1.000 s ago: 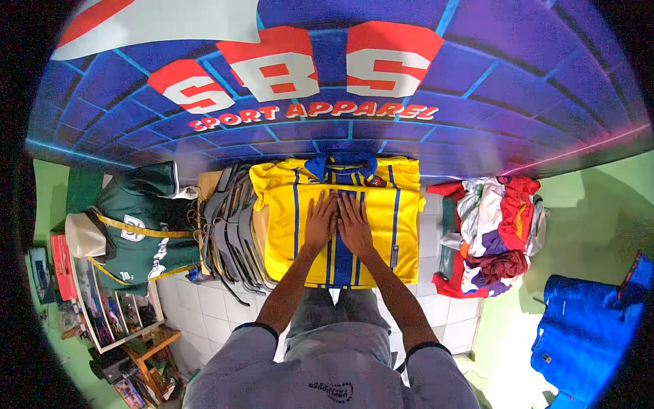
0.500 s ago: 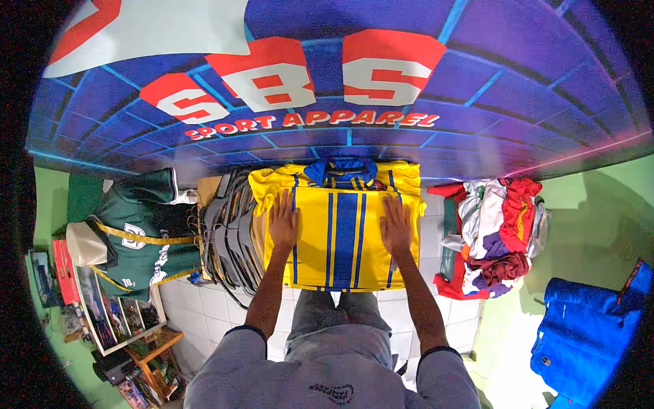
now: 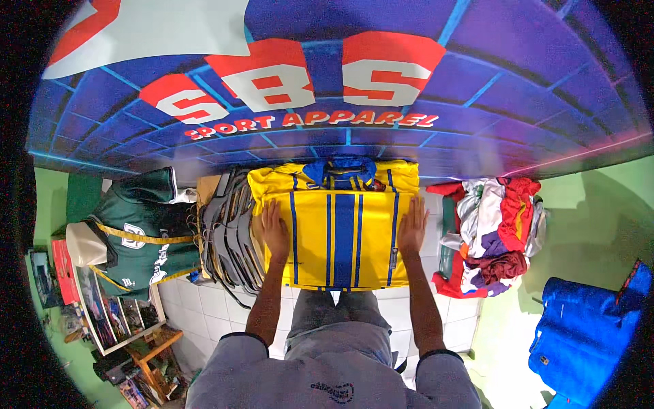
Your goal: Folding a yellow and blue sports jersey on a workbench.
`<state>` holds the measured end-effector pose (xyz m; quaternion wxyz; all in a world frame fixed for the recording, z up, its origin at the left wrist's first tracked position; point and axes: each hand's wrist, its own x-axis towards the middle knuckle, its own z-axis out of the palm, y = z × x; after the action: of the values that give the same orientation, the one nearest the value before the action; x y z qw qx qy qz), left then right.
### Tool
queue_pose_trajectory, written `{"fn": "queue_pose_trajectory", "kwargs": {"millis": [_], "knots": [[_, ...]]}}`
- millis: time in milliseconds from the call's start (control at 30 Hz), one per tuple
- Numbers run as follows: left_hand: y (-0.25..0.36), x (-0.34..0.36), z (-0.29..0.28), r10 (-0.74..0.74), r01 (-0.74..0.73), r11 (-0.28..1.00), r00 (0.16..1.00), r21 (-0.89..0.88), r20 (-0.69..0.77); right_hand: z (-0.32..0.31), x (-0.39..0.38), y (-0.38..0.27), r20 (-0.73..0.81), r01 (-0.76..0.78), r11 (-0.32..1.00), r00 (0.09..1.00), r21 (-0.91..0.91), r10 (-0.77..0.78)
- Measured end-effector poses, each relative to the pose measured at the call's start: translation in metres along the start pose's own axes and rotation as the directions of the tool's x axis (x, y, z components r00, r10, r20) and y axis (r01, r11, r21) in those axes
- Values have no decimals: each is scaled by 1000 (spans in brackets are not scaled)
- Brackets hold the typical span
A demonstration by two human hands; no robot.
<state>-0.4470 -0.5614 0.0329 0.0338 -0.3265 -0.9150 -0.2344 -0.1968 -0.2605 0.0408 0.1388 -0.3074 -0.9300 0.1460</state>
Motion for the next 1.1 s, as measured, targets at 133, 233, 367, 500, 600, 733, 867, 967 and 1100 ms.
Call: {"fn": "queue_pose_trajectory", "kwargs": {"millis": [133, 233, 367, 500, 600, 733, 867, 967, 1100], "knots": [[39, -11, 17, 34, -31, 995, 999, -90, 40, 30, -1, -45, -7, -32, 961, 999, 276, 35], [80, -13, 18, 195, -167, 974, 962, -156, 190, 34, 8, -100, 43, 147, 919, 984, 365, -175], [90, -14, 13, 162, -145, 986, 953, -85, 257, 34, 15, -118, 154, 207, 967, 961, 149, -230], [70, -21, 2, 78, -88, 996, 965, 27, 251, 23, 12, -106, 170, 215, 976, 961, 25, -216], [42, -26, -9, 16, -40, 993, 976, 110, 215, 11, 7, -81, 144, 177, 982, 976, -71, -166], [14, -39, -20, -24, 13, 995, 992, 95, 122, -2, -10, -45, 142, 53, 996, 989, -78, -41], [1, -53, -28, -97, 96, 993, 995, -74, -21, -14, -38, -22, 68, -31, 999, 997, 5, 31], [4, -75, -39, -292, 291, 955, 956, -48, -4, -24, -69, -5, -63, -173, 958, 979, 230, 192], [35, -127, -56, -516, 486, 743, 854, -460, 70, -36, -131, 3, -43, -423, 835, 884, 352, 466]]}}
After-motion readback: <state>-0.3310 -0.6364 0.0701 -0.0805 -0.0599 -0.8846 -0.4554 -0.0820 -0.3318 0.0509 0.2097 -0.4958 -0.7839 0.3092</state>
